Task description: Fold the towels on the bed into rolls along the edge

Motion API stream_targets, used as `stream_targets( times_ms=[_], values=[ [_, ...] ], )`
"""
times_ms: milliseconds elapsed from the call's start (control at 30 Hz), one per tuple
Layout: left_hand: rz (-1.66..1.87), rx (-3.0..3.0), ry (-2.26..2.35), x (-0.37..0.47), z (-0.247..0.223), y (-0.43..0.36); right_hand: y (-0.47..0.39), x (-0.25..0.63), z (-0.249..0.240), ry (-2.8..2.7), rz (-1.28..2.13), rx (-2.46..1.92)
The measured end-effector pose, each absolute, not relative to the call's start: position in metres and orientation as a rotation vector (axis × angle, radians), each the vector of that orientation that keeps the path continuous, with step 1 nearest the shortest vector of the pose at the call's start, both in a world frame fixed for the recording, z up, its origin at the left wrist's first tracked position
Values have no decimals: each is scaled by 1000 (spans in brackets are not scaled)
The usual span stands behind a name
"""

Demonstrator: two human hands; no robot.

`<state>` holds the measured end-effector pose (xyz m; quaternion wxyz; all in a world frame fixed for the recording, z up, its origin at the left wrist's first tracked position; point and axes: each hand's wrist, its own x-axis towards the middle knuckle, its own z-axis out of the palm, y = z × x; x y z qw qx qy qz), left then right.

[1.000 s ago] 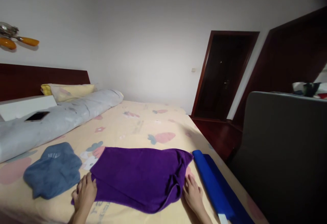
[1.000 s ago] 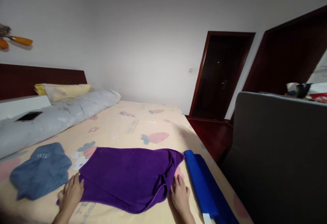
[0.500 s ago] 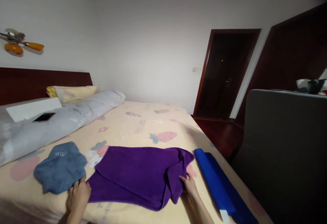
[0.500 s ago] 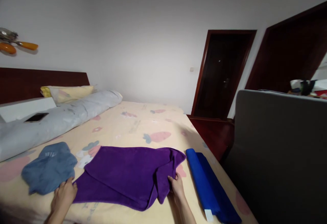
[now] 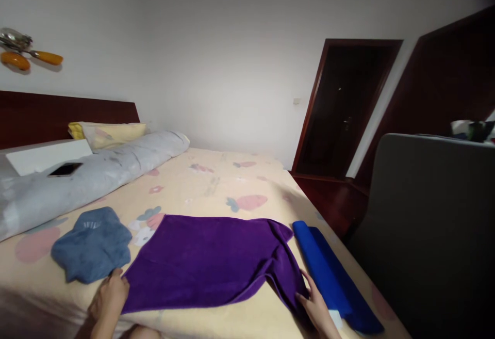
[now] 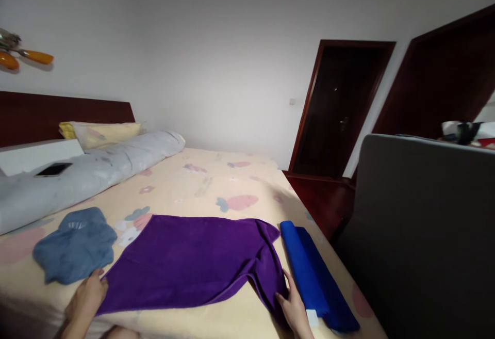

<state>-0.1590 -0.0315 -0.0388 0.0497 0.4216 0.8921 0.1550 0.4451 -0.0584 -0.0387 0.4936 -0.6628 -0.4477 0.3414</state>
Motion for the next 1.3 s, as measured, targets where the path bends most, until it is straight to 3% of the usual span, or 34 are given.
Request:
stream_targets(
  times_ms=[267, 467, 600, 700, 800, 867, 1000, 1300],
  values=[
    [517, 1337, 2779, -164, -7, -40, -81, 499, -13, -1340, 388, -2025],
    [582, 1304, 2792, -189, -22, -33, -82, 508, -15, -1354, 338, -2048],
    [445, 1391, 2798, -198, -41, -34, -89, 509, -35, -1375, 357, -2110],
    [388, 1579, 2855, -186, -45, -37, -92, 508, -38, -1413, 209, -2172],
    [567, 1738, 2885, -160, -33, -34, -80, 505, -23, -1463, 52, -2097],
    [745, 1788, 2823, -141, -20, -24, -59, 498, -9, -1426, 158, -1960],
    [973, 1703, 2641, -102, 5, 18, 0, 478, 10, -1150, 706, -1615],
    [682, 1648, 2423, -58, 6, 135, 95, 460, -5, -887, 891, -1579]
  ],
)
